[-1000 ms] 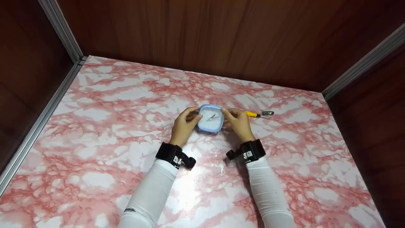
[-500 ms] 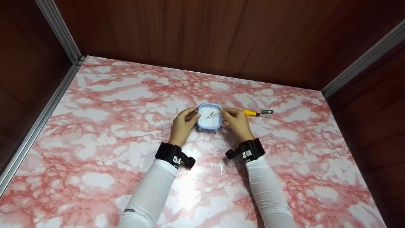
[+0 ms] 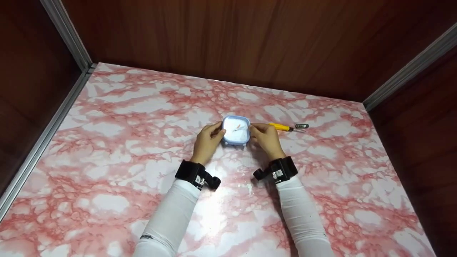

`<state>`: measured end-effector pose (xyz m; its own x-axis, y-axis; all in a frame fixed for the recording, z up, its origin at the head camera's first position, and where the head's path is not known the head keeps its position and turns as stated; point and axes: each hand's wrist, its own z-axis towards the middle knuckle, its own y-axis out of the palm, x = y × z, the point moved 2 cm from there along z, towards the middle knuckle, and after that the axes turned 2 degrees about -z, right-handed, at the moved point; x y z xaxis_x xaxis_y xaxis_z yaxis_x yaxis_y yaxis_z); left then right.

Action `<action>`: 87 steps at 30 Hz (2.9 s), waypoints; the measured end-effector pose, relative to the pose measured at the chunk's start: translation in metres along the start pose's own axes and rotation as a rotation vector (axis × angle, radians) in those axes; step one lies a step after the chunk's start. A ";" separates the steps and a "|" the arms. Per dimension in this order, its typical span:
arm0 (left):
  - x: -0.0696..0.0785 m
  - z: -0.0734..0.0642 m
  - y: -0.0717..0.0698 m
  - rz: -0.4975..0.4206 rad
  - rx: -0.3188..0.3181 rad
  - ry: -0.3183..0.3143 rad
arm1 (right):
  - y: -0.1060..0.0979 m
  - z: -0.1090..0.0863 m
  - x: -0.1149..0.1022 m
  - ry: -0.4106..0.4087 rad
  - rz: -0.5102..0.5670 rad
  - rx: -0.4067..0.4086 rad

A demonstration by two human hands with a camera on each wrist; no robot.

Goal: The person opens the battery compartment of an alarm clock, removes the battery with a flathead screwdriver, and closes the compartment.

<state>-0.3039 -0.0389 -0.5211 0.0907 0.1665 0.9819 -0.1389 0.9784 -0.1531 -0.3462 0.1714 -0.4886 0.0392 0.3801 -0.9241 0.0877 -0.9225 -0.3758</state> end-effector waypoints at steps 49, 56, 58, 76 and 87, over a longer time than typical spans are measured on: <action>-0.002 0.001 0.002 -0.090 -0.055 -0.019 | 0.007 0.003 0.006 -0.033 -0.032 -0.001; -0.003 0.003 0.002 -0.103 -0.053 -0.002 | 0.006 0.002 0.004 -0.006 0.021 -0.025; -0.003 0.002 0.002 -0.108 -0.052 0.003 | 0.007 0.001 0.004 0.002 0.033 -0.037; 0.020 0.005 -0.017 0.116 -0.097 0.068 | -0.020 -0.014 -0.032 -0.129 -0.257 -0.170; 0.047 -0.020 -0.057 0.744 -0.188 0.167 | -0.054 -0.050 -0.028 -0.268 -0.522 -0.176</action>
<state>-0.2719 -0.0840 -0.4688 0.1885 0.7880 0.5861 -0.0530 0.6041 -0.7952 -0.3025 0.2137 -0.4387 -0.3031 0.7282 -0.6147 0.1917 -0.5853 -0.7878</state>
